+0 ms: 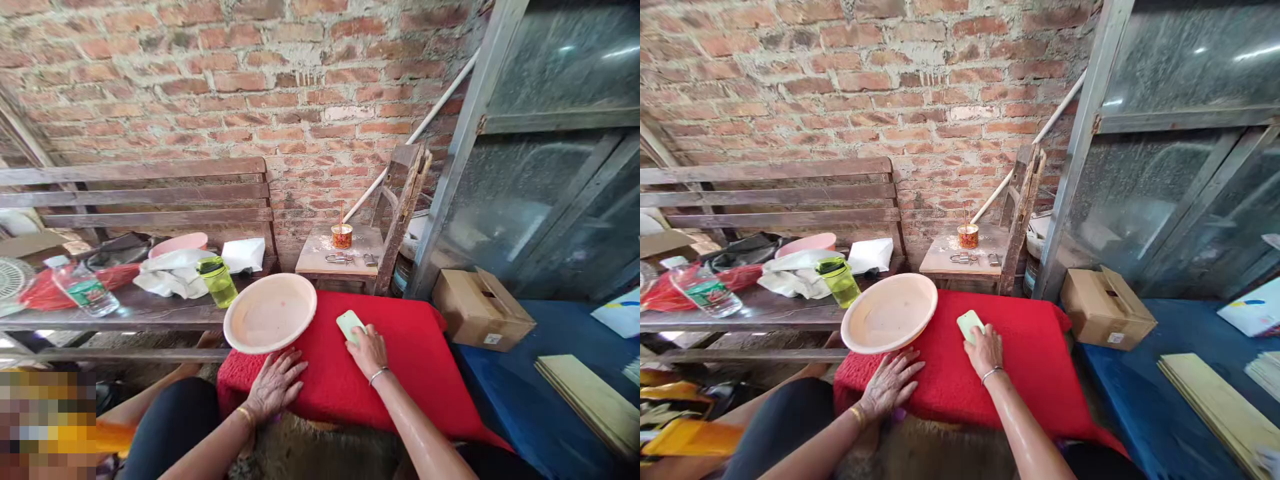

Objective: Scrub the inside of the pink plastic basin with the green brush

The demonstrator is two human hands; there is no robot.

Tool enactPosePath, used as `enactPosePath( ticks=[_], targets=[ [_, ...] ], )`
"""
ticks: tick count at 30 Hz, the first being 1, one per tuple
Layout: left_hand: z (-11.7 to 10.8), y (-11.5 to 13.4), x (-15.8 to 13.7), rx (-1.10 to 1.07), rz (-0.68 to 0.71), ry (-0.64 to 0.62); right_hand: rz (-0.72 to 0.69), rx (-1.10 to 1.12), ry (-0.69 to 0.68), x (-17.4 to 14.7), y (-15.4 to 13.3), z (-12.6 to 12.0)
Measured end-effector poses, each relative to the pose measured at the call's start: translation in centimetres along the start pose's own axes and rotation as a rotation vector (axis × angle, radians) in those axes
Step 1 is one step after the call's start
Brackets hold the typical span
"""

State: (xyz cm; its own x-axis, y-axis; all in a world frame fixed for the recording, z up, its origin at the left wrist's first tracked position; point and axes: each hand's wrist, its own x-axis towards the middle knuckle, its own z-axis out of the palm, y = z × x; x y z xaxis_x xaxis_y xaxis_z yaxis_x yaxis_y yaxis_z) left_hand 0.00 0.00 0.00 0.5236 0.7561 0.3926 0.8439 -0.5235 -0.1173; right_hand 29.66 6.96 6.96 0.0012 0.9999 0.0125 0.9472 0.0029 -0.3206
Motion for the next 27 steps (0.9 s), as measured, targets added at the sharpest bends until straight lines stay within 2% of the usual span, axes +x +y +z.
enactPosePath(
  ticks=[3, 6, 11, 14, 15, 17, 18, 20, 24, 27],
  targets=[
    [-0.2, 0.1, 0.0, -0.038, -0.017, -0.029, 0.095, -0.024, 0.008, 0.6, 4.0, -1.4],
    [-0.4, 0.3, 0.1, -0.060, -0.036, -0.051, 0.251, -0.060, 0.024, 0.5, 8.8, -3.6],
    [-0.6, 0.8, 0.2, -0.072, -0.074, -0.058, 0.564, -0.094, 0.067, -2.2, 18.0, -7.6],
    [-0.5, 1.0, 0.3, -0.101, -0.102, -0.036, 0.764, -0.015, 0.142, -4.8, 22.8, -8.3],
    [-0.4, 1.0, 0.3, -0.114, -0.109, -0.029, 0.796, 0.035, 0.171, -5.7, 23.9, -8.2],
    [-0.3, 1.0, 0.3, -0.137, -0.113, -0.021, 0.772, 0.135, 0.232, -7.5, 24.8, -7.6],
    [-0.3, 1.0, 0.3, -0.145, -0.114, -0.020, 0.719, 0.176, 0.258, -8.3, 24.5, -7.2],
    [-0.3, 1.0, 0.4, -0.155, -0.119, -0.022, 0.571, 0.226, 0.308, -9.7, 22.1, -5.9],
    [-0.3, 1.0, 0.5, -0.161, -0.123, -0.030, 0.130, 0.249, 0.334, -12.1, 12.3, -2.3],
    [-0.4, 1.1, 0.5, -0.152, -0.121, -0.027, -0.140, 0.129, 0.282, -13.4, 5.3, 0.0]
  ],
)
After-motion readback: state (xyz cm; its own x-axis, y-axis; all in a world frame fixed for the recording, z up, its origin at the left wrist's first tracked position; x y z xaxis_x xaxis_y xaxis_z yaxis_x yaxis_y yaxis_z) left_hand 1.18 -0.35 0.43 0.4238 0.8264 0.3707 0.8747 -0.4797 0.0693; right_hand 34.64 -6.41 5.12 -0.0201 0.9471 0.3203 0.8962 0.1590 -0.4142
